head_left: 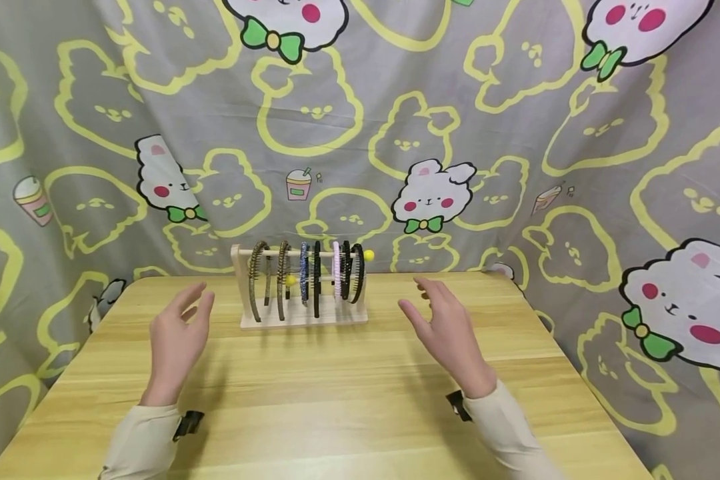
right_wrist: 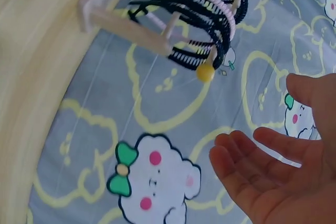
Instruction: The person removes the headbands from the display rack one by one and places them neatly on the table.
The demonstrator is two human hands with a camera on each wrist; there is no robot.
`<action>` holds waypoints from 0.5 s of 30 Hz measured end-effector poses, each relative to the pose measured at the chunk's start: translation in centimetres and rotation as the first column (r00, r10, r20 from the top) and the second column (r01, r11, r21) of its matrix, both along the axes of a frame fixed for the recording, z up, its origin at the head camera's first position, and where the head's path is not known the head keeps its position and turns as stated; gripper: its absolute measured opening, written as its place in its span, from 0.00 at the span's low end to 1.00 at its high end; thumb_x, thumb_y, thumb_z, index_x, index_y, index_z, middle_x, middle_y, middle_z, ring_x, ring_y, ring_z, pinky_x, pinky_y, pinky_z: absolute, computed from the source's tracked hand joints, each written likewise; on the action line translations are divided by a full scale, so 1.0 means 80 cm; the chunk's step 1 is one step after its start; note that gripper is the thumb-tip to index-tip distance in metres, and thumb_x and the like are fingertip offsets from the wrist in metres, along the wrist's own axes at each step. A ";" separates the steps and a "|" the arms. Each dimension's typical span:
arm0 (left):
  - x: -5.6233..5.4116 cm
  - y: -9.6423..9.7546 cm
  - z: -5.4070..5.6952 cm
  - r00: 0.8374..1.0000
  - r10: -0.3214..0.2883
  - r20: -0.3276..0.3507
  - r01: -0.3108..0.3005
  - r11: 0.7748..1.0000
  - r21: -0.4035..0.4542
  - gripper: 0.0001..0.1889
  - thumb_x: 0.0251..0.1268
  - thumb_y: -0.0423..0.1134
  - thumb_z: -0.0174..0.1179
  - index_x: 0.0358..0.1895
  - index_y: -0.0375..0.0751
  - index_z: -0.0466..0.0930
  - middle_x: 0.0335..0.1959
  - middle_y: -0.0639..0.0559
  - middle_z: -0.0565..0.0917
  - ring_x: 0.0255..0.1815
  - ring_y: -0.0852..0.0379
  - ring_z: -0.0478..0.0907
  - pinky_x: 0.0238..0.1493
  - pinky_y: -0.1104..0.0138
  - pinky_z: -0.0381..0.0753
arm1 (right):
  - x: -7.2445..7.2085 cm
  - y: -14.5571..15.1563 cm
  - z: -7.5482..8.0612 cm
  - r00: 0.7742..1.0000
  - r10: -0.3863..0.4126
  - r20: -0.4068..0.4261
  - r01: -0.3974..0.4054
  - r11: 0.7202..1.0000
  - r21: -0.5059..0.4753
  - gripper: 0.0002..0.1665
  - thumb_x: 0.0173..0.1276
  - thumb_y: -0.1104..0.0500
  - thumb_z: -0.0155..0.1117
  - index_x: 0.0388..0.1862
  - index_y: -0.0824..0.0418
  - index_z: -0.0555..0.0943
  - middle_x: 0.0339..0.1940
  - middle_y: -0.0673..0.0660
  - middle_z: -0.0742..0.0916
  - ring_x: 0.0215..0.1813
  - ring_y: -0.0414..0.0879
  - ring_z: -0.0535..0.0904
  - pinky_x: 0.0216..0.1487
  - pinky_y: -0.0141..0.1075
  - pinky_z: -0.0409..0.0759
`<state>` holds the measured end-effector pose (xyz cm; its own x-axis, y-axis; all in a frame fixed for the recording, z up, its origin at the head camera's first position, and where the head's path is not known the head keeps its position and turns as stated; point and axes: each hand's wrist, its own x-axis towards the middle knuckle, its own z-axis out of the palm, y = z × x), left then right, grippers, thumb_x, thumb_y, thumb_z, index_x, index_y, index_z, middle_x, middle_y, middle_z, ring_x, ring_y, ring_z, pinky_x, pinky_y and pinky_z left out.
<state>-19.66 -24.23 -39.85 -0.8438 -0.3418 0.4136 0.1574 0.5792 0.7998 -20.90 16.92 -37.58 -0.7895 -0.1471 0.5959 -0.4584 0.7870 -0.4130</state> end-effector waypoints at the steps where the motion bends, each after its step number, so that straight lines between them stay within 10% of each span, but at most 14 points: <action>1: -0.004 0.001 -0.001 1.000 0.010 -0.010 -0.010 1.000 0.021 0.24 0.78 0.49 0.56 0.67 0.38 0.79 0.64 0.39 0.82 0.61 0.38 0.81 0.58 0.66 0.83 | -0.004 -0.007 0.001 1.000 0.006 0.005 -0.006 1.000 -0.017 0.30 0.72 0.46 0.69 0.64 0.64 0.79 0.53 0.61 0.86 0.50 0.54 0.85 0.48 0.48 0.86; 15: -0.054 0.011 -0.017 0.994 -0.096 0.051 0.083 0.973 0.217 0.26 0.78 0.46 0.59 0.72 0.38 0.73 0.71 0.43 0.76 0.70 0.42 0.73 0.70 0.47 0.73 | -0.062 -0.077 -0.007 0.994 0.071 0.081 -0.049 0.970 -0.240 0.25 0.74 0.52 0.69 0.63 0.64 0.80 0.50 0.61 0.87 0.48 0.52 0.86 0.48 0.42 0.87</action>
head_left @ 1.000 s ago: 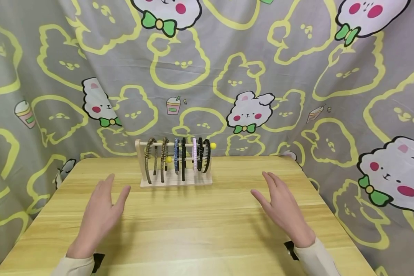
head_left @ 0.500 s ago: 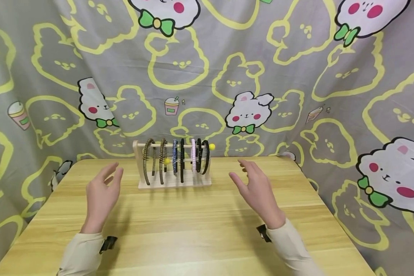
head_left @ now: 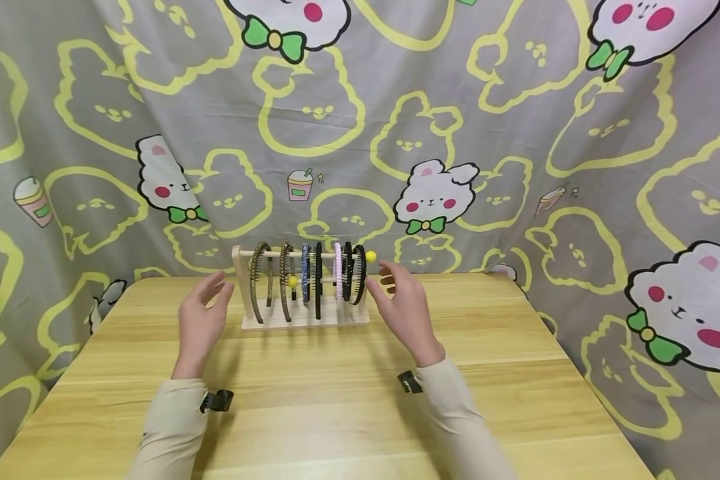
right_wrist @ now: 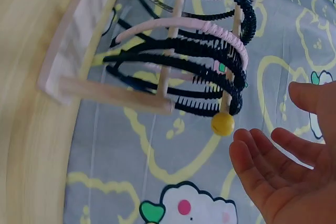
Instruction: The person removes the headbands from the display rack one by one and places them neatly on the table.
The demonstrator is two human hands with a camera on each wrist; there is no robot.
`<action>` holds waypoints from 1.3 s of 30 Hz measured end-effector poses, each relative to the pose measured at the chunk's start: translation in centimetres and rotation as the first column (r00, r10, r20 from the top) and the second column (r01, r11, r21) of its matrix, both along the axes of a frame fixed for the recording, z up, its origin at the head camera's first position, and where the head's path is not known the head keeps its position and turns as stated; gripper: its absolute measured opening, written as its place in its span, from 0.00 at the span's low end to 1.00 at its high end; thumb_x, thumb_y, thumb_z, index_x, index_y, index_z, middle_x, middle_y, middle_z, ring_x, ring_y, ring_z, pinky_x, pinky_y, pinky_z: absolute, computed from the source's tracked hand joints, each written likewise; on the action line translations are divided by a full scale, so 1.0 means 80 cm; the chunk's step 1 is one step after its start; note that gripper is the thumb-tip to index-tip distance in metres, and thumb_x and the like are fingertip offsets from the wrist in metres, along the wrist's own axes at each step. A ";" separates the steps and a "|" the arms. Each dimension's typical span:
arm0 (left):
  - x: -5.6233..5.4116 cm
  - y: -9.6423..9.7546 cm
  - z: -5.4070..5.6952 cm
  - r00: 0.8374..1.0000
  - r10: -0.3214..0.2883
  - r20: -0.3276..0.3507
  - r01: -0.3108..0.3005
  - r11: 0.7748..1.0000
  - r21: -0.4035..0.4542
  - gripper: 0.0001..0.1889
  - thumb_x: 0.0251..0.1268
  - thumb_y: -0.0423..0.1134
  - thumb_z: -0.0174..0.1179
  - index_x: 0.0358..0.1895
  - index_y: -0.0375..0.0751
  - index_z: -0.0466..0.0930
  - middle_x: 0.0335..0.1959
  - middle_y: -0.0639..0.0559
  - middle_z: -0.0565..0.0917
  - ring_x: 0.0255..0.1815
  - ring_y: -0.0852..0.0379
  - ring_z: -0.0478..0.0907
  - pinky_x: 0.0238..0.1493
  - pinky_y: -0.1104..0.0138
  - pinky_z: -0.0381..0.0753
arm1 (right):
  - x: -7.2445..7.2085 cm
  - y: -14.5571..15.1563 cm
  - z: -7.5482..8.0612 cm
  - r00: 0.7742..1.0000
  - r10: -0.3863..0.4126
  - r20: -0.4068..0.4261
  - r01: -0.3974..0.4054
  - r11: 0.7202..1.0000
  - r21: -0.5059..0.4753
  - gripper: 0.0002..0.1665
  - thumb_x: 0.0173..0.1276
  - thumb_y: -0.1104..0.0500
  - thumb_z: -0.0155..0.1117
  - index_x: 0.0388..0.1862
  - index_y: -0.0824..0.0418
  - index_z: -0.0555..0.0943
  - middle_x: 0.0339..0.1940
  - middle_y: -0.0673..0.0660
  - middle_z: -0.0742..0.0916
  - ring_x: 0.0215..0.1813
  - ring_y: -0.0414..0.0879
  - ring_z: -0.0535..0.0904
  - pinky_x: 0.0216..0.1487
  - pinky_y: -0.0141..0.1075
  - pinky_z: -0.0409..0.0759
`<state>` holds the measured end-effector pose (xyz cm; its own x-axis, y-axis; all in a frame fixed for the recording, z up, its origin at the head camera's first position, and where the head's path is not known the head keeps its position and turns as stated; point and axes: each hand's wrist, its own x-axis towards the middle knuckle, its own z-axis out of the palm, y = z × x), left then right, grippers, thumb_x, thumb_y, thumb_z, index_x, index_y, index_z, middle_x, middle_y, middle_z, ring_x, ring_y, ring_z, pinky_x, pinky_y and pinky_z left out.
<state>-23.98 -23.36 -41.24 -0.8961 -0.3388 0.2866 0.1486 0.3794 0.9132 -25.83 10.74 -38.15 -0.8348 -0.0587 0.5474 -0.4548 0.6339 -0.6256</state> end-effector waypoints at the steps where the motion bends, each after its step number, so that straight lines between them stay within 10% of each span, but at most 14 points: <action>1: -0.002 0.001 -0.001 1.000 0.000 -0.005 0.000 1.000 0.010 0.25 0.78 0.45 0.59 0.72 0.38 0.73 0.71 0.43 0.76 0.70 0.42 0.74 0.70 0.47 0.73 | -0.003 -0.004 0.000 1.000 0.004 0.004 -0.004 1.000 -0.023 0.26 0.73 0.52 0.69 0.63 0.64 0.80 0.49 0.62 0.87 0.47 0.53 0.86 0.48 0.42 0.87; 11: -0.020 0.006 -0.010 1.000 -0.004 0.010 0.003 0.999 0.046 0.27 0.76 0.44 0.61 0.73 0.41 0.72 0.72 0.47 0.75 0.70 0.45 0.74 0.68 0.51 0.75 | -0.018 -0.028 -0.014 1.000 0.012 0.004 -0.010 0.977 -0.212 0.26 0.71 0.55 0.72 0.62 0.66 0.80 0.50 0.63 0.84 0.49 0.55 0.85 0.47 0.46 0.88; 25: -0.029 0.003 -0.021 0.999 -0.038 0.009 0.037 0.998 0.046 0.27 0.75 0.42 0.62 0.73 0.42 0.72 0.69 0.41 0.78 0.67 0.43 0.76 0.57 0.78 0.77 | -0.023 -0.036 -0.029 1.000 -0.022 -0.013 0.018 0.976 -0.217 0.24 0.69 0.59 0.73 0.61 0.66 0.80 0.48 0.62 0.85 0.47 0.53 0.85 0.44 0.43 0.88; 39: -0.044 -0.004 -0.031 0.995 -0.087 0.047 0.086 0.996 0.009 0.26 0.76 0.41 0.61 0.73 0.41 0.72 0.69 0.42 0.78 0.68 0.45 0.76 0.58 0.76 0.78 | -0.029 -0.038 -0.035 0.999 -0.043 -0.004 0.041 0.973 -0.228 0.24 0.68 0.61 0.74 0.61 0.64 0.81 0.45 0.59 0.89 0.44 0.49 0.87 0.41 0.37 0.88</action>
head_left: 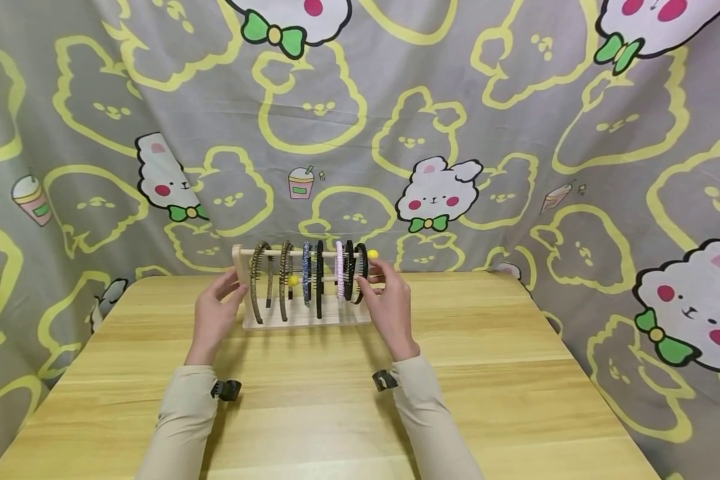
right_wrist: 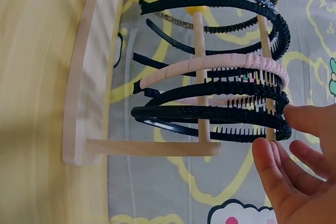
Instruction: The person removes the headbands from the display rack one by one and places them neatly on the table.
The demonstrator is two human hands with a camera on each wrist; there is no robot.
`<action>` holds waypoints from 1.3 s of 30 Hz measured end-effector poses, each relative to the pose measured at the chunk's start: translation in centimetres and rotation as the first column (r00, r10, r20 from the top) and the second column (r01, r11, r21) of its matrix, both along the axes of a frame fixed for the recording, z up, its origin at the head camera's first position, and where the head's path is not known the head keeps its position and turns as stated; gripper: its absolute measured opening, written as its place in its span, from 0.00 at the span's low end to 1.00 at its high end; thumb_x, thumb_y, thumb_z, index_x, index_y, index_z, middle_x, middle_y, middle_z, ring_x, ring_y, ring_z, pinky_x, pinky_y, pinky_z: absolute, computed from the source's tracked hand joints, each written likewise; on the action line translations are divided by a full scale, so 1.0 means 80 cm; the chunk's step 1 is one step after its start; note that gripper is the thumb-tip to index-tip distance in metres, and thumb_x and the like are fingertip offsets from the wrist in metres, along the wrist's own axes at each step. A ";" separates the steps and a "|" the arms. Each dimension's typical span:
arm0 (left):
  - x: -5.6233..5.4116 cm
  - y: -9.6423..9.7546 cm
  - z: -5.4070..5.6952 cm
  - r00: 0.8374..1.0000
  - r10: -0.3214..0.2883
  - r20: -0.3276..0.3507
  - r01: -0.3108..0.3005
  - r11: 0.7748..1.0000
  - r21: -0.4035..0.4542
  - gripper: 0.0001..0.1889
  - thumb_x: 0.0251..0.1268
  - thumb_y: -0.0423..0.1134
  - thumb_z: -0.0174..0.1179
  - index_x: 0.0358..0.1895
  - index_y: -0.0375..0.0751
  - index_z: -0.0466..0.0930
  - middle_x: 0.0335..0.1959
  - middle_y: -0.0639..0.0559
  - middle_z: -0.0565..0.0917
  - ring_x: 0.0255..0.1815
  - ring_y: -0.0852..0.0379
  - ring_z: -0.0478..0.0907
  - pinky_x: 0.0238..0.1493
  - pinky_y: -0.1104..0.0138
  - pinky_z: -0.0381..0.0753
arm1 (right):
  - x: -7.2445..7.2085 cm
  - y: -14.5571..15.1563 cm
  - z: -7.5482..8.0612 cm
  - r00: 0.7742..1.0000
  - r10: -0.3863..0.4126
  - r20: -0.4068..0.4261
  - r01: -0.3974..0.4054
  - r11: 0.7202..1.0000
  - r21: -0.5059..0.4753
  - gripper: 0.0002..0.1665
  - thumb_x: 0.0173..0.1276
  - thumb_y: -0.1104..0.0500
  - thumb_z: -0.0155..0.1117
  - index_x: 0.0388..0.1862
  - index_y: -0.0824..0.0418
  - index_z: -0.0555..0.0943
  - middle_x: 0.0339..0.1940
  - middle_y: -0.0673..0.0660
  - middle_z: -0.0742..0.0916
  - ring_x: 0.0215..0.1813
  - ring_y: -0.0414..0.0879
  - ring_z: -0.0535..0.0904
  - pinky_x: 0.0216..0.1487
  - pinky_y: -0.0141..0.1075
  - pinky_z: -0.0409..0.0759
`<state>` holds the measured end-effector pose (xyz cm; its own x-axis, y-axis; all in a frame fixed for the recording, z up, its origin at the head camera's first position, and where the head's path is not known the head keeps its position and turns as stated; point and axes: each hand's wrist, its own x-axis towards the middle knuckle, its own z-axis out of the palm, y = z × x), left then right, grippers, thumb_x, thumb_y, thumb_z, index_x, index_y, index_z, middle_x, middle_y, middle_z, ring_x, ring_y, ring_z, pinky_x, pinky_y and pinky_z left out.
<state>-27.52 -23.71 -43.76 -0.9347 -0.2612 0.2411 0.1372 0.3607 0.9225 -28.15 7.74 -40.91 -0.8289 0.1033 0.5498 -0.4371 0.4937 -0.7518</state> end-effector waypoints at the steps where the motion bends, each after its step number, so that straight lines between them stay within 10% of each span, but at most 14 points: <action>1: 0.000 0.000 -0.001 1.000 -0.003 0.004 0.003 1.000 -0.004 0.26 0.77 0.42 0.60 0.73 0.41 0.72 0.69 0.42 0.78 0.68 0.45 0.76 0.60 0.73 0.78 | 0.000 0.000 0.000 1.000 -0.002 0.003 0.002 1.000 -0.001 0.24 0.67 0.61 0.74 0.61 0.64 0.81 0.45 0.59 0.89 0.44 0.49 0.87 0.41 0.37 0.88; 8: 0.001 -0.001 -0.003 0.999 -0.036 0.038 0.037 0.999 -0.013 0.27 0.79 0.47 0.58 0.76 0.43 0.69 0.74 0.42 0.73 0.69 0.39 0.75 0.67 0.49 0.76 | -0.002 -0.002 -0.002 1.000 -0.004 0.004 0.005 1.000 -0.003 0.23 0.67 0.61 0.74 0.60 0.64 0.82 0.44 0.59 0.89 0.44 0.48 0.88 0.42 0.37 0.89; 19: -0.002 0.000 -0.005 0.998 -0.005 0.067 0.005 1.000 -0.001 0.25 0.79 0.44 0.57 0.73 0.42 0.73 0.69 0.37 0.77 0.63 0.37 0.80 0.45 0.82 0.79 | 0.000 -0.005 -0.002 1.000 -0.017 0.002 0.017 1.000 -0.001 0.20 0.68 0.65 0.72 0.59 0.66 0.83 0.42 0.59 0.90 0.42 0.49 0.88 0.39 0.37 0.89; 39: -0.005 0.003 -0.005 0.998 0.036 0.053 -0.037 0.999 0.017 0.23 0.79 0.43 0.57 0.72 0.41 0.74 0.68 0.40 0.79 0.63 0.42 0.80 0.48 0.79 0.81 | 0.008 0.009 0.017 0.998 -0.034 -0.061 0.033 0.999 -0.025 0.19 0.69 0.67 0.71 0.58 0.66 0.83 0.42 0.60 0.91 0.43 0.51 0.89 0.40 0.39 0.89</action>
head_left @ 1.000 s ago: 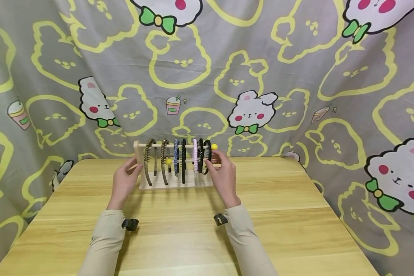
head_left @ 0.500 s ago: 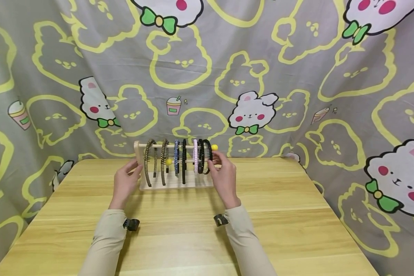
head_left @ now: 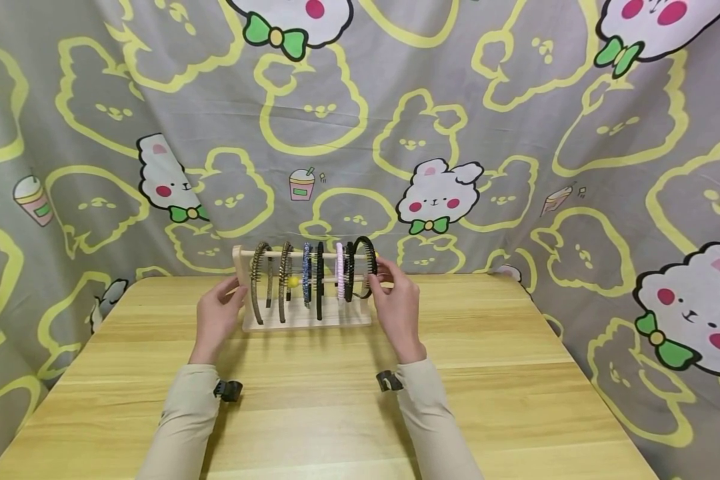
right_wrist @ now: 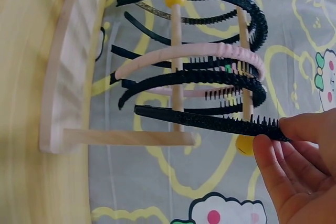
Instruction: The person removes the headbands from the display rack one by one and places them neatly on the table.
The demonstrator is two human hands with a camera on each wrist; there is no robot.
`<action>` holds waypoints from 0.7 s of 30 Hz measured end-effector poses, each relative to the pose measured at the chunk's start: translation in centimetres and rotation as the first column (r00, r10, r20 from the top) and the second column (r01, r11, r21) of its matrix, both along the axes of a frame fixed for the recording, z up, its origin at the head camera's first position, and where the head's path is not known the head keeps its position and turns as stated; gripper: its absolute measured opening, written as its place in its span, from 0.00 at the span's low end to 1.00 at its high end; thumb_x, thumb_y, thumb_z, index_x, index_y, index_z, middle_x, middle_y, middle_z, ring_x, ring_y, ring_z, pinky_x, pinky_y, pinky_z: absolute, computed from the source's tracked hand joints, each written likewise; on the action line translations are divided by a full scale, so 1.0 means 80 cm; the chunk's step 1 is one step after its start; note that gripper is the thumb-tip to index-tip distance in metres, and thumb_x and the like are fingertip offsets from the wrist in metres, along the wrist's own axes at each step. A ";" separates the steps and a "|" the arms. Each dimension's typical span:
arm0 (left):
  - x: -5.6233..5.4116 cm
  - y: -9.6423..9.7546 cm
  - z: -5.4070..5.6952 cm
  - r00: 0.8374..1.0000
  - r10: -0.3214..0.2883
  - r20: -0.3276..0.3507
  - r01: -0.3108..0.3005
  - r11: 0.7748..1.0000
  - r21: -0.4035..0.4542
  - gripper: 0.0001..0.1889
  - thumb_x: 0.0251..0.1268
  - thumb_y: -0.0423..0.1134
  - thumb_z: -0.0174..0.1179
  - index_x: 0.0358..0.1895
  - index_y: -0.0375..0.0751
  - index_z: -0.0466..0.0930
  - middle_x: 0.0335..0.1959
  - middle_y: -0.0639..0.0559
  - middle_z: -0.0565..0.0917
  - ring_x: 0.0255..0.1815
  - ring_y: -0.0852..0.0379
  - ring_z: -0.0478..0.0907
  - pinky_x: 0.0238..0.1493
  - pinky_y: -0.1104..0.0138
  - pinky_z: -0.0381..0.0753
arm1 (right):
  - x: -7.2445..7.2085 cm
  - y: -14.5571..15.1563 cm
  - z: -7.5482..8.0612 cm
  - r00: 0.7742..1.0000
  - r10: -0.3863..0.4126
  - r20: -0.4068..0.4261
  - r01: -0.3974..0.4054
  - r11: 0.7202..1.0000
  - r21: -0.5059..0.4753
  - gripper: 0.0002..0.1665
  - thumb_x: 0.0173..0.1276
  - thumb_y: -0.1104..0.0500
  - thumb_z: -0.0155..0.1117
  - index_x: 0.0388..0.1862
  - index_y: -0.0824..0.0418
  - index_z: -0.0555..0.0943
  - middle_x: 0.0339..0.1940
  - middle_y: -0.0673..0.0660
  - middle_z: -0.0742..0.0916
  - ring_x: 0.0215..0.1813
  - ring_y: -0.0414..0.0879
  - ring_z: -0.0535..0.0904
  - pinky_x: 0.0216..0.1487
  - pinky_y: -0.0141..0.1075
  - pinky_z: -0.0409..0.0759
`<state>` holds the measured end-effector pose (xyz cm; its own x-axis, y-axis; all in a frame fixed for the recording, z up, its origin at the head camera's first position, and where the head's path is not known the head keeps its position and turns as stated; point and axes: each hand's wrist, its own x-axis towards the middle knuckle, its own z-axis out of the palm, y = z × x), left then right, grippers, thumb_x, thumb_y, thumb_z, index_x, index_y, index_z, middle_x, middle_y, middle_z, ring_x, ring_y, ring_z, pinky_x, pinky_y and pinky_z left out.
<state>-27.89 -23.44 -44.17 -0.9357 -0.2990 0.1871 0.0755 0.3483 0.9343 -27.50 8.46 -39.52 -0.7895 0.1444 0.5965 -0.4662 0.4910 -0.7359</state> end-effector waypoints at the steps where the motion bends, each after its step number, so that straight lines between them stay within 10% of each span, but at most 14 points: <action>1: -0.001 0.001 0.000 1.000 0.004 -0.012 -0.004 1.000 0.012 0.23 0.79 0.42 0.57 0.71 0.41 0.75 0.68 0.40 0.79 0.63 0.43 0.80 0.49 0.80 0.81 | 0.000 0.001 0.001 1.000 -0.003 -0.002 0.003 1.000 0.000 0.19 0.69 0.67 0.70 0.58 0.66 0.83 0.43 0.61 0.91 0.43 0.51 0.89 0.40 0.39 0.89; 21: 0.001 0.001 0.001 0.998 0.008 -0.062 -0.007 1.000 0.026 0.22 0.77 0.39 0.60 0.71 0.43 0.76 0.66 0.42 0.80 0.63 0.44 0.80 0.49 0.82 0.79 | 0.010 0.022 0.021 0.999 -0.038 0.005 0.038 0.999 -0.036 0.18 0.72 0.65 0.68 0.59 0.64 0.83 0.45 0.60 0.90 0.46 0.49 0.88 0.45 0.39 0.89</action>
<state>-27.84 -23.36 -44.10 -0.9203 -0.3114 0.2367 0.1311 0.3247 0.9367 -26.69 10.20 -37.83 -0.7854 0.1956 0.5873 -0.4448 0.4815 -0.7552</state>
